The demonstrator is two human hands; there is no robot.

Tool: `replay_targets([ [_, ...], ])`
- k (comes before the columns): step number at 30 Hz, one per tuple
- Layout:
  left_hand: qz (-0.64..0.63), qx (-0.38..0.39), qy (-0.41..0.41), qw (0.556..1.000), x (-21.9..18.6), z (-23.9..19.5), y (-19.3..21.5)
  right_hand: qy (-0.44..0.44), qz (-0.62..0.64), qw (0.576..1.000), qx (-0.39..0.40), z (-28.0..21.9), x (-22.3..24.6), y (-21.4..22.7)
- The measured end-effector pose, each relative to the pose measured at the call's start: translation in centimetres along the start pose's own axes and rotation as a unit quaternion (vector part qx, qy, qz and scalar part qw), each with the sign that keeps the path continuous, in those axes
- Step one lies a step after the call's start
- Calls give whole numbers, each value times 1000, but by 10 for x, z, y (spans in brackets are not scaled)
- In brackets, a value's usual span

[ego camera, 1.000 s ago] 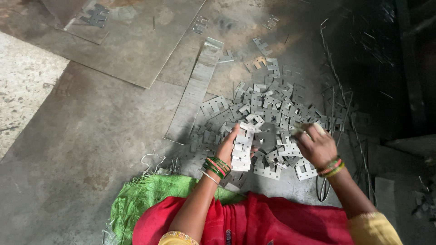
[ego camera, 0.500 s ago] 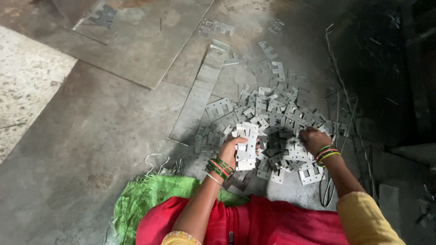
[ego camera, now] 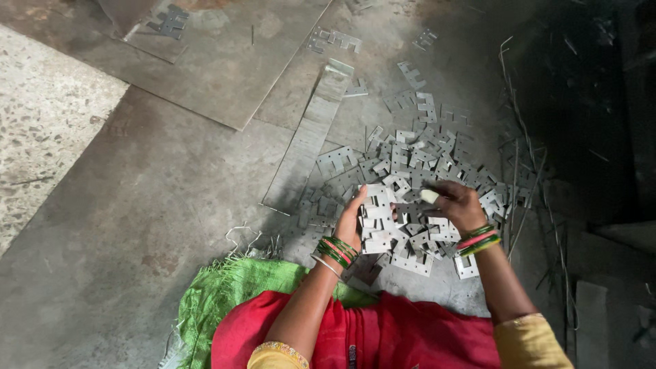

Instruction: The person picks up metal laminations from a pile on the floor, sorts them, and stacks them into small groups by hand.

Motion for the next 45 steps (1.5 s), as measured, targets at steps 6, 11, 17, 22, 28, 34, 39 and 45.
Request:
replay_targets([
  [6,16,-1,1,1000,-3,-5,-12,-97,-660,723,-178,2,-84,18],
  [11,-42,-15,11,999,3,-4,-13,22,-537,781,-317,-17,-102,23],
  [17,-7,-27,25,999,12,14,11,21,-396,873,-284,-20,-73,30],
  [22,40,5,5,999,11,14,10,297,-528,772,-191,-63,-14,-19],
  [28,58,-176,2,983,-4,-4,0,47,-655,718,-230,-14,-76,49],
  [34,179,-109,-121,970,3,9,7,-58,-665,716,-206,9,-128,75],
  [39,-60,17,43,997,0,4,-3,-61,-685,713,-139,-8,-108,58],
  [45,13,-7,-28,999,7,14,12,56,-543,791,-276,-21,-52,55],
])
Point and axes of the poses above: each hand's wrist, its own z-axis towards the middle knuckle, its own y-axis out of the back of the hand, x = y × z, the point moved 2 cm from there along z, towards the middle knuckle, and after that the axes turned 9 degrees about -x, right-handed, at the moved point
